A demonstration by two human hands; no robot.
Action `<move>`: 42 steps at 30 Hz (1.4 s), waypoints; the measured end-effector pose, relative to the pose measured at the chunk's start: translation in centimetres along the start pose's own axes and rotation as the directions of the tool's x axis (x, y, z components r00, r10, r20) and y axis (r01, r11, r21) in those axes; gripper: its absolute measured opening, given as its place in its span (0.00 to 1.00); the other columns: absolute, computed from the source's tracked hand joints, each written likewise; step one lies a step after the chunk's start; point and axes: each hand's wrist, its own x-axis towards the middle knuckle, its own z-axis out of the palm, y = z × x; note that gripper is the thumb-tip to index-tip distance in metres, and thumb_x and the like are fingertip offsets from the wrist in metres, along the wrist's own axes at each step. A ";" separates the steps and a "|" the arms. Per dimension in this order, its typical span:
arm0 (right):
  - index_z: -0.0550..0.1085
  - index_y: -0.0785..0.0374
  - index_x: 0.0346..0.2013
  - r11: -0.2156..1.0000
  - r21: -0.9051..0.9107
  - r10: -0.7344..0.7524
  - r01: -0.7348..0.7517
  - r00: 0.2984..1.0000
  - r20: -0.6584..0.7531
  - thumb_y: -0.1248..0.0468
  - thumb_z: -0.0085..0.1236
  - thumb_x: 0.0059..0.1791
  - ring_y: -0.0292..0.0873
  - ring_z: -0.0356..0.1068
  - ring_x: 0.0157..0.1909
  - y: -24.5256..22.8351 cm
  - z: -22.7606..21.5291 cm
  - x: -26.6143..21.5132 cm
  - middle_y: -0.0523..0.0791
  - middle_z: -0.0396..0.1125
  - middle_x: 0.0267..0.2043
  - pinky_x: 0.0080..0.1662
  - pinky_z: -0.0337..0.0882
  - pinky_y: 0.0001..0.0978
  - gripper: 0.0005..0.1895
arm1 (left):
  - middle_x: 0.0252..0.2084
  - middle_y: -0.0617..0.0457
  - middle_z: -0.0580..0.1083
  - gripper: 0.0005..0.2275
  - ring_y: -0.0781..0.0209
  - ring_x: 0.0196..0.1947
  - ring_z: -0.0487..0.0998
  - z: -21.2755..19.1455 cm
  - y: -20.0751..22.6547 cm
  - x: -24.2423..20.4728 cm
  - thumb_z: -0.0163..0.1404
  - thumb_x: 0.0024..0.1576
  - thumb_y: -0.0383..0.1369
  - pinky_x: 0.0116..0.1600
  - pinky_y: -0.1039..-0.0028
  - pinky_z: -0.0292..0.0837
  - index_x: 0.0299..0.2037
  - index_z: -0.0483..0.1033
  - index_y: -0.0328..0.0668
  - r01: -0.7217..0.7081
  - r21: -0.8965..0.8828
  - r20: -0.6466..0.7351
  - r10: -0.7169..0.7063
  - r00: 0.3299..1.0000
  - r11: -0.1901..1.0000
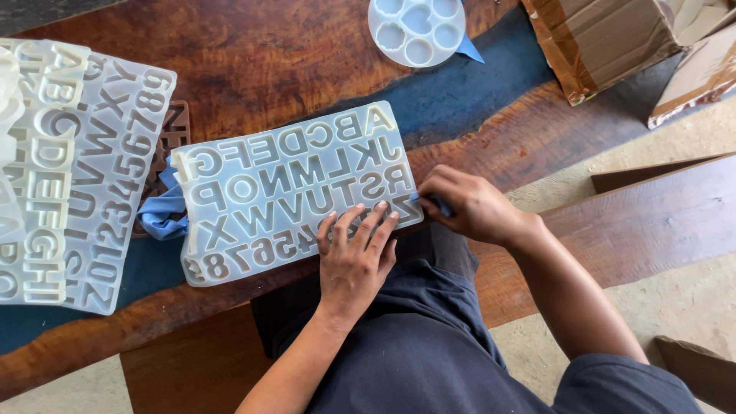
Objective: The person wipes a translucent silicone mold with alphabet and number cavities using a blue cloth. They systematically rub the surface and individual cavities, then place the mold aside and pick up another similar mold to continue wiping.
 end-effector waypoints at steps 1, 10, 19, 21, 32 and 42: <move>0.74 0.57 0.40 0.995 0.069 0.076 -0.076 0.997 0.002 0.62 0.58 0.51 0.56 0.75 0.38 0.4 -0.2 -0.2 0.46 0.70 0.40 0.37 0.76 0.44 0.05 | 0.61 0.57 0.72 0.19 0.52 0.61 0.66 0.0 0.0 0.0 0.51 0.59 0.40 0.67 0.51 0.51 0.62 0.72 0.59 0.002 0.004 0.005 -0.002 1.000 1.000; 0.75 0.53 0.36 0.992 -0.119 -0.063 0.047 0.989 -0.137 0.59 0.53 0.56 0.46 0.71 0.35 -3.1 2.0 0.1 0.41 0.66 0.38 0.37 0.72 0.33 0.06 | 0.57 0.56 0.72 0.19 0.54 0.59 0.67 -0.4 -0.1 0.7 0.51 0.57 0.41 0.66 0.55 0.54 0.59 0.74 0.54 -0.022 0.046 -0.032 0.023 0.999 0.999; 0.70 0.60 0.31 0.983 -0.012 -0.181 0.181 0.983 -0.035 0.61 0.50 0.55 0.52 0.68 0.33 -2.3 0.6 -0.1 0.46 0.64 0.33 0.34 0.68 0.40 0.10 | 0.55 0.56 0.73 0.19 0.54 0.58 0.67 -0.3 0.0 0.7 0.51 0.57 0.40 0.66 0.55 0.54 0.59 0.75 0.53 -0.011 0.001 -0.049 0.011 0.999 1.000; 0.72 0.60 0.31 0.985 -0.007 -0.172 0.172 0.983 -0.063 0.61 0.52 0.54 0.51 0.69 0.32 -2.8 2.0 -0.3 0.45 0.64 0.33 0.35 0.67 0.40 0.09 | 0.55 0.56 0.73 0.18 0.54 0.58 0.67 -0.6 0.1 0.8 0.51 0.57 0.39 0.65 0.55 0.54 0.59 0.76 0.53 -0.014 0.012 -0.041 0.015 0.999 1.000; 0.76 0.60 0.34 0.994 0.018 -0.108 0.112 0.980 -0.167 0.62 0.54 0.54 0.53 0.68 0.34 -3.7 2.5 -0.9 0.47 0.65 0.34 0.36 0.65 0.41 0.08 | 0.55 0.57 0.73 0.18 0.56 0.58 0.67 -0.8 -0.3 0.9 0.52 0.58 0.40 0.65 0.56 0.54 0.59 0.76 0.52 -0.027 -0.018 -0.050 0.026 0.998 0.999; 0.76 0.61 0.42 0.977 0.201 0.092 -0.065 0.988 -0.127 0.60 0.58 0.53 0.59 0.72 0.38 -2.1 0.1 -1.7 0.49 0.68 0.40 0.40 0.71 0.43 0.08 | 0.57 0.57 0.74 0.18 0.55 0.59 0.69 -0.9 -0.3 0.5 0.53 0.60 0.41 0.66 0.57 0.54 0.59 0.76 0.53 -0.001 -0.097 -0.089 -0.008 0.996 0.995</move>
